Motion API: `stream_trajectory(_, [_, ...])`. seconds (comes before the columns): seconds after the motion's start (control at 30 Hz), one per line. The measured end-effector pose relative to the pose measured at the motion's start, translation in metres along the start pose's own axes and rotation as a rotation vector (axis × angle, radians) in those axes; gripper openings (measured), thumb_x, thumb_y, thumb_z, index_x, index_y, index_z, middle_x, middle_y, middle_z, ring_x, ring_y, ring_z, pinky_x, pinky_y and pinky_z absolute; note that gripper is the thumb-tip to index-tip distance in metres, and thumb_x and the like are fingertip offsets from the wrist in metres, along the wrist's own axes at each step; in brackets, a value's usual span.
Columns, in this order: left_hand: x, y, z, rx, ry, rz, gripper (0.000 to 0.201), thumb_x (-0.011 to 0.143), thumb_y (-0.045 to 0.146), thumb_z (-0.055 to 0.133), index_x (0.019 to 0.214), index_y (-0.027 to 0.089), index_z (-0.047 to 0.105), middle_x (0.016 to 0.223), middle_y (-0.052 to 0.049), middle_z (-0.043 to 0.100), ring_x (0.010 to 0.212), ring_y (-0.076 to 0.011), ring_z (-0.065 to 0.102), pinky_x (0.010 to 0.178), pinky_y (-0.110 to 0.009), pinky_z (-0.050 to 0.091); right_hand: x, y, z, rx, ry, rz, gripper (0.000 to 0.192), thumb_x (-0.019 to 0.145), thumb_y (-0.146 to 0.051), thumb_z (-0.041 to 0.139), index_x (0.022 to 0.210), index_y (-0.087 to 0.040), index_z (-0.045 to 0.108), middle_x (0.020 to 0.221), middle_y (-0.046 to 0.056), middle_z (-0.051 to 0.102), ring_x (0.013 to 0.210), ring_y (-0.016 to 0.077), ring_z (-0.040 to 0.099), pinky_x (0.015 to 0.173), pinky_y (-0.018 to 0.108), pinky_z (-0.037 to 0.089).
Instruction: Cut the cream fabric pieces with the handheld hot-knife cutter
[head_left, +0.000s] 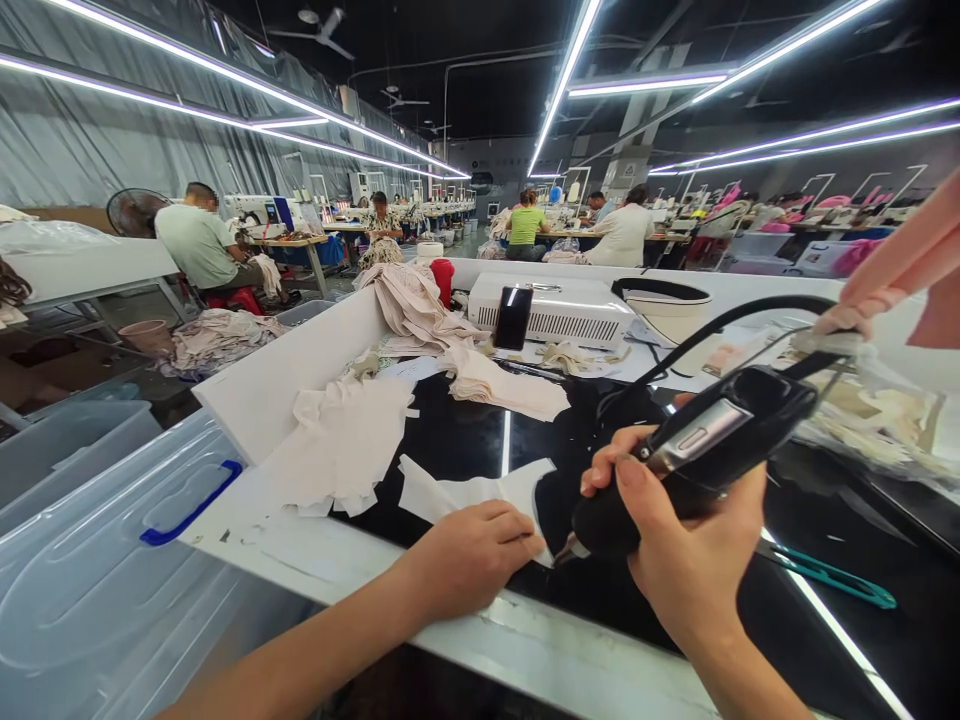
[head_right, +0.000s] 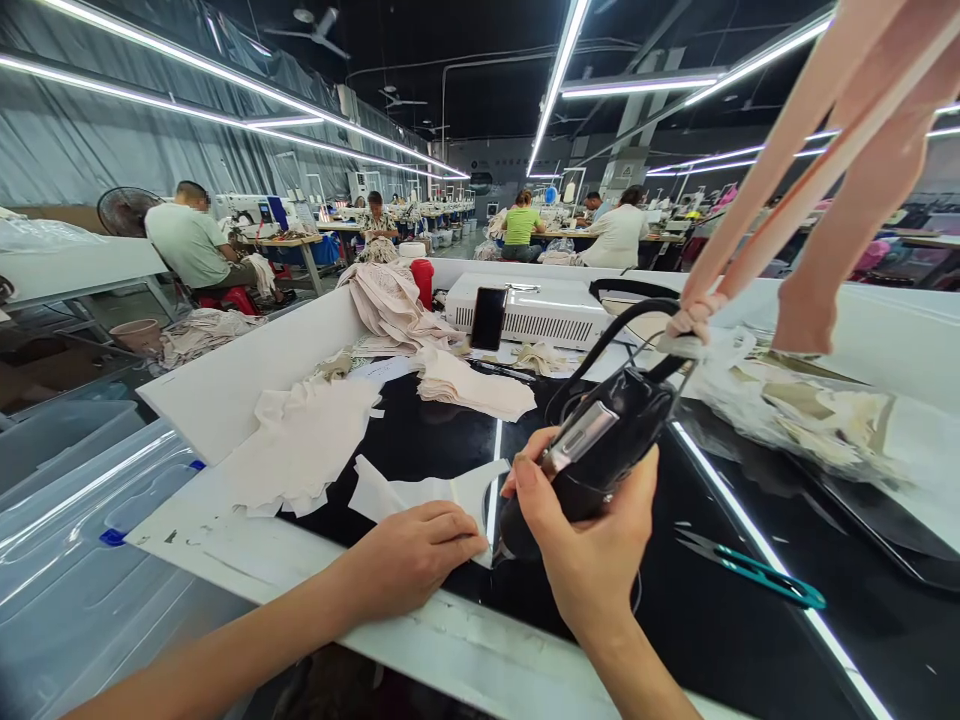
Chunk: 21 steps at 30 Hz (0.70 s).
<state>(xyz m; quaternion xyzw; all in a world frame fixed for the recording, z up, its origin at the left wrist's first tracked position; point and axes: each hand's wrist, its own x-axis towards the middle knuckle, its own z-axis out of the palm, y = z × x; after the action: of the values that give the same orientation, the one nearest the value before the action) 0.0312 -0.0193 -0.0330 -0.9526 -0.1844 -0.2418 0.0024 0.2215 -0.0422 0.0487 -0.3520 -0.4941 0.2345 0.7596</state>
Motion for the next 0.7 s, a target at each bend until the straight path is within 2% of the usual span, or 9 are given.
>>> stream_trajectory(0.4, [0.0001, 0.0008, 0.0018, 0.005, 0.016, 0.002, 0.026, 0.103, 0.004, 0.054, 0.124, 0.01, 0.068, 0.117, -0.011, 0.073, 0.112, -0.0228, 0.068, 0.108, -0.036, 0.058, 0.0012, -0.0042, 0.0004, -0.031, -0.047, -0.013, 0.043, 0.083, -0.018, 0.089, 0.105, -0.03, 0.054, 0.086, -0.006, 0.07, 0.061, 0.0152, 0.067, 0.054, 0.029, 0.059])
stream_trajectory(0.7, [-0.0002, 0.0032, -0.0021, -0.007, 0.043, 0.0, 0.028, 0.103, 0.0, 0.053, 0.125, 0.01, 0.067, 0.117, -0.01, 0.073, 0.114, -0.0222, 0.067, 0.108, -0.034, 0.058, 0.001, -0.0064, 0.0015, 0.014, -0.024, 0.013, 0.043, 0.083, -0.021, 0.089, 0.107, -0.031, 0.055, 0.086, -0.007, 0.07, 0.062, 0.0161, 0.066, 0.056, 0.032, 0.06])
